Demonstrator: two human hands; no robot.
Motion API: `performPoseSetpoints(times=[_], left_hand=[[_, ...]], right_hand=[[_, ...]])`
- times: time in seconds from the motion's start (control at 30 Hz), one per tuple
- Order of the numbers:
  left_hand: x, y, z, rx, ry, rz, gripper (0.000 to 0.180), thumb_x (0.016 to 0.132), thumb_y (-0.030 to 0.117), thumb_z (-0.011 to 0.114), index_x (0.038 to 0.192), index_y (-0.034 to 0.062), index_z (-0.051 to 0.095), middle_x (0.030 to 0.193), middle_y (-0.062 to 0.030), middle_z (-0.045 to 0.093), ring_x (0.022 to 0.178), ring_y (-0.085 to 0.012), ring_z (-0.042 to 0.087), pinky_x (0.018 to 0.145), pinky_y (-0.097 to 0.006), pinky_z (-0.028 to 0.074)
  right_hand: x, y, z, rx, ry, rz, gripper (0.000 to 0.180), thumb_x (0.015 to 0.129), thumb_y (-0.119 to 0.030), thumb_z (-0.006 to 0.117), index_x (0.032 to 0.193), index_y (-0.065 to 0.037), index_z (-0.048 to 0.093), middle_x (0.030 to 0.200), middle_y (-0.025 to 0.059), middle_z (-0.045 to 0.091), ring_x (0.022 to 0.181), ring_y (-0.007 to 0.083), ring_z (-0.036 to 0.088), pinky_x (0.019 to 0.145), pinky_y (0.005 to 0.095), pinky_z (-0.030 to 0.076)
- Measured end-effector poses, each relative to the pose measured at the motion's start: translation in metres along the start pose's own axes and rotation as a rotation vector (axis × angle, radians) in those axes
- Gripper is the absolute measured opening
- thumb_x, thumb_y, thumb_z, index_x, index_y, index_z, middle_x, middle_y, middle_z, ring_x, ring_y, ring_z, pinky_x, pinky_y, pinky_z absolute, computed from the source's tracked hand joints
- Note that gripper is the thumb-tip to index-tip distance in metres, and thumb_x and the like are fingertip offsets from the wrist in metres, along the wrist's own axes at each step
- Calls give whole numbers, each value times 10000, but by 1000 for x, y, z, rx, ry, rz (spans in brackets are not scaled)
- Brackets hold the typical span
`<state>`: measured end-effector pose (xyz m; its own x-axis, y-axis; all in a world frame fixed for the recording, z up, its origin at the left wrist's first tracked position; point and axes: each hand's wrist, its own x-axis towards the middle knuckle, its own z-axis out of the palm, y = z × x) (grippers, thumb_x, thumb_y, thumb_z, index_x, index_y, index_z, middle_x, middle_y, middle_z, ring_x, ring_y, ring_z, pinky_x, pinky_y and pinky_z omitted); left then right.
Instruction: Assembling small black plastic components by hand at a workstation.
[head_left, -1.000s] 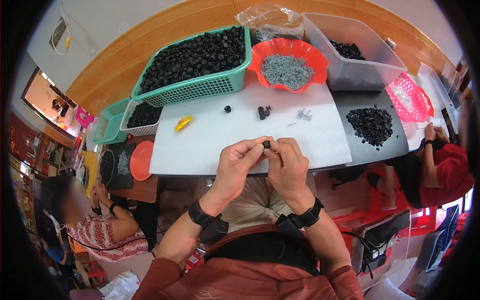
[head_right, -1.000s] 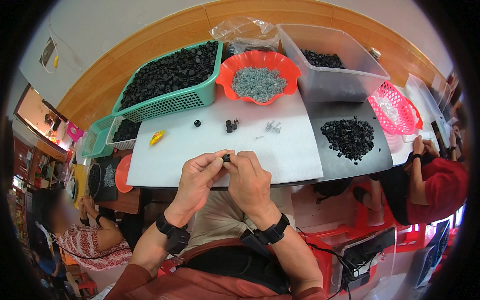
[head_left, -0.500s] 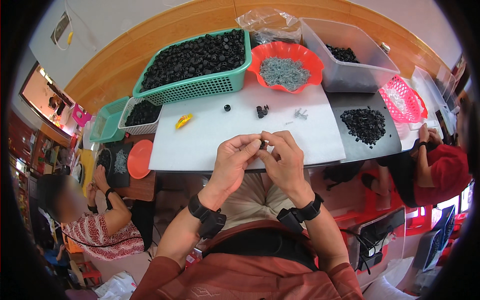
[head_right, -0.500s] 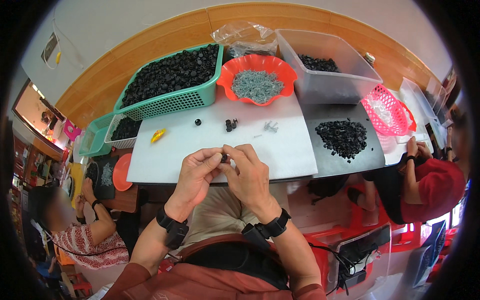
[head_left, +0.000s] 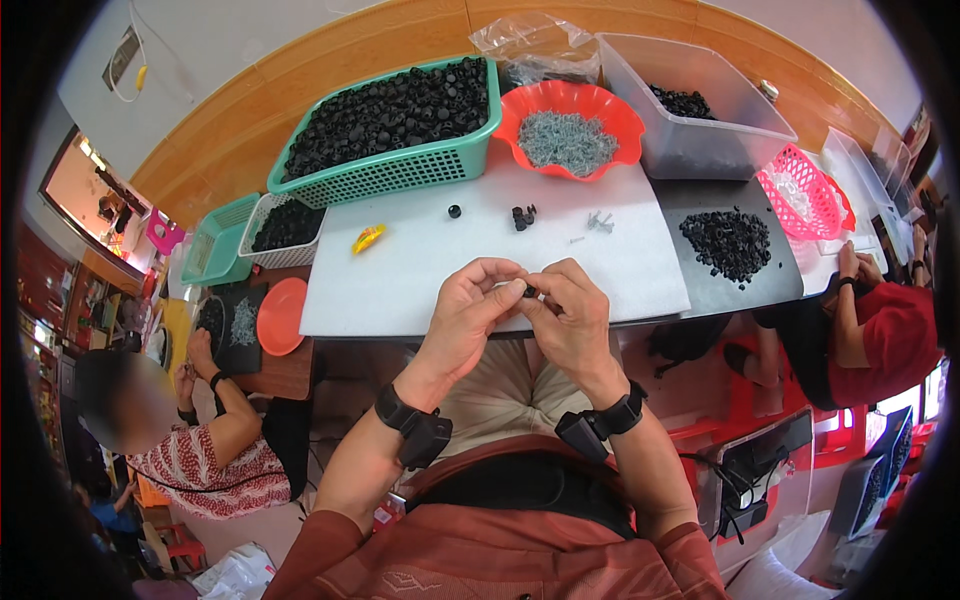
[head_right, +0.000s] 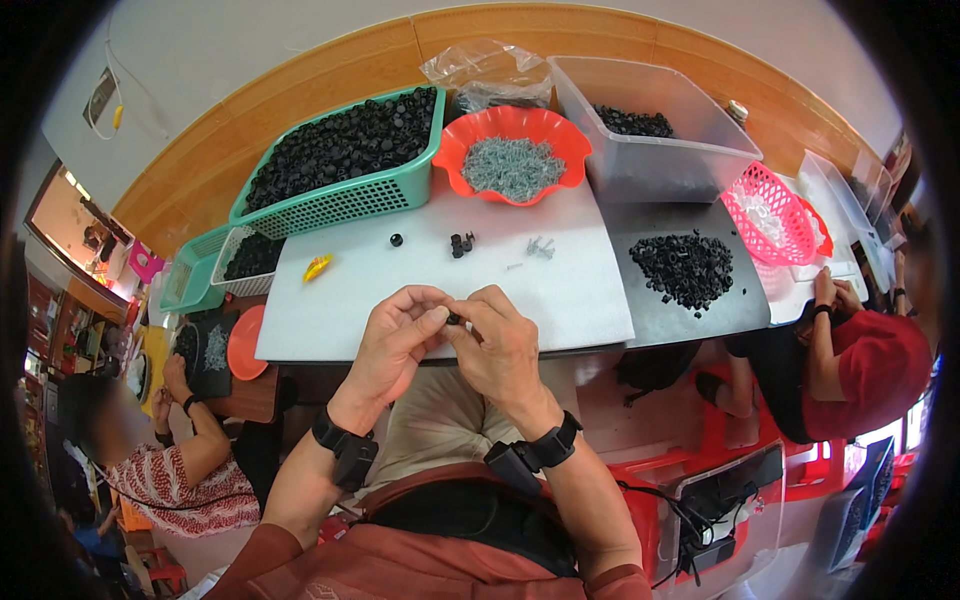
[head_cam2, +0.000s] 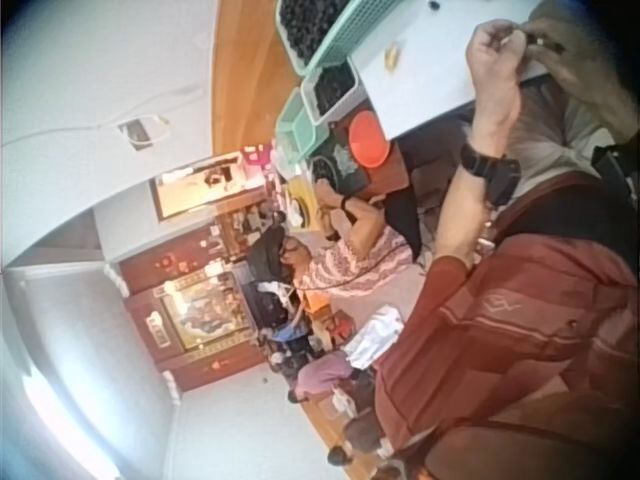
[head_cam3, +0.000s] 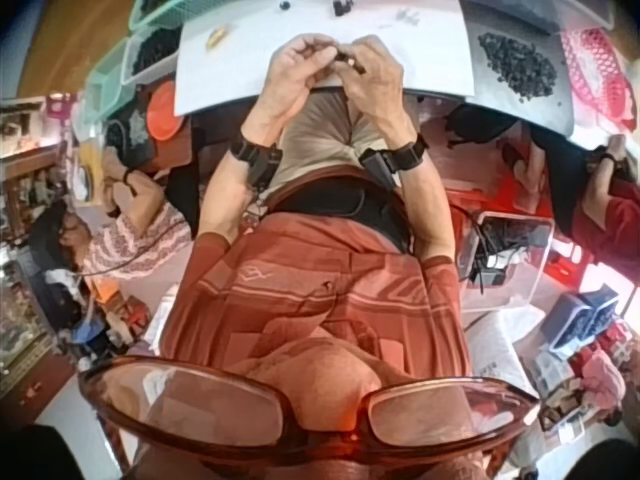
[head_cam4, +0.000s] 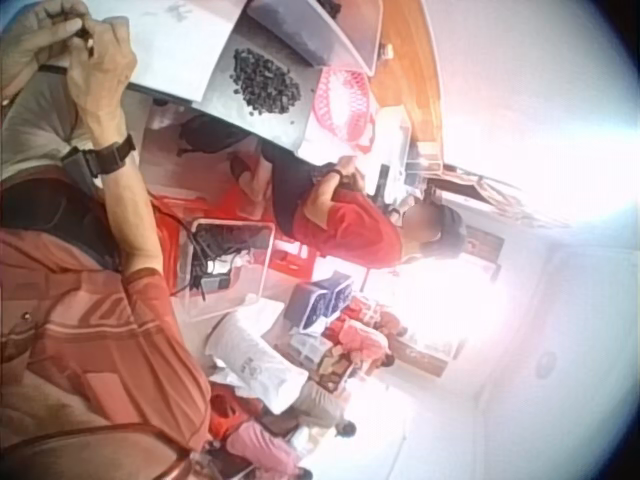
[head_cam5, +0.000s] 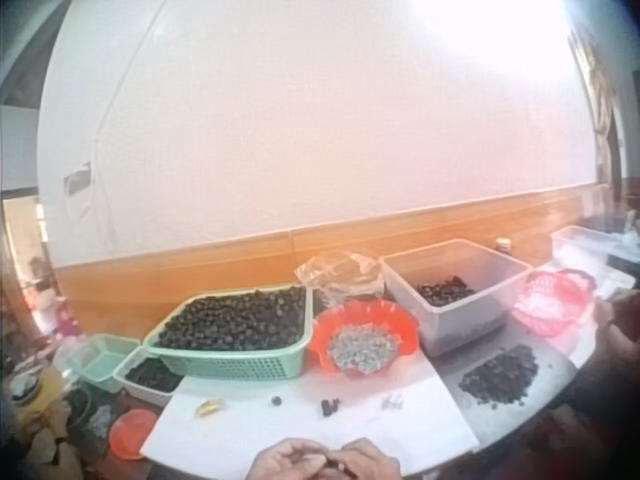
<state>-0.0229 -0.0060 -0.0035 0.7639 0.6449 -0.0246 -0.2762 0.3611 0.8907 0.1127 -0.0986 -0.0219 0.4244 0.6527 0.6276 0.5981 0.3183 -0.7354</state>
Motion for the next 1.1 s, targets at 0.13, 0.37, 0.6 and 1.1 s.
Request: performPoseSetpoints(times=[0.13, 0.37, 0.6, 1.1], left_hand=[[0, -2, -1, 16, 6, 9, 207, 993, 119, 711, 1170, 37, 645, 1074, -49, 705, 917, -108, 671, 826, -258, 545], [-1, 0, 0, 31, 12, 9, 203, 989, 110, 709, 1170, 35, 653, 1084, -50, 709, 931, -115, 678, 847, -268, 553], [1, -1, -2, 62, 6, 9, 179, 993, 104, 700, 1156, 39, 662, 1085, -44, 704, 951, -118, 680, 848, -269, 556], [25, 48, -9, 550, 322, 380, 174, 900, 39, 792, 1045, -11, 711, 1099, -64, 711, 886, -90, 661, 804, -243, 552]], right_hand=[[1, -9, -1, 11, 4, 61, 294, 768, 10, 802, 1047, -56, 735, 924, 70, 675, 608, 178, 626, 546, 317, 504], [1, -5, -2, 2, -9, 27, 283, 779, 1, 796, 1048, -58, 735, 926, 68, 679, 608, 183, 631, 546, 319, 505], [0, -5, -2, -8, -11, 25, 277, 795, -15, 792, 1064, -62, 745, 929, 68, 683, 611, 188, 630, 556, 320, 508], [-1, -3, -7, 64, -51, 77, 300, 841, -36, 802, 1129, -21, 722, 902, 71, 625, 553, 110, 530, 524, 277, 441]])
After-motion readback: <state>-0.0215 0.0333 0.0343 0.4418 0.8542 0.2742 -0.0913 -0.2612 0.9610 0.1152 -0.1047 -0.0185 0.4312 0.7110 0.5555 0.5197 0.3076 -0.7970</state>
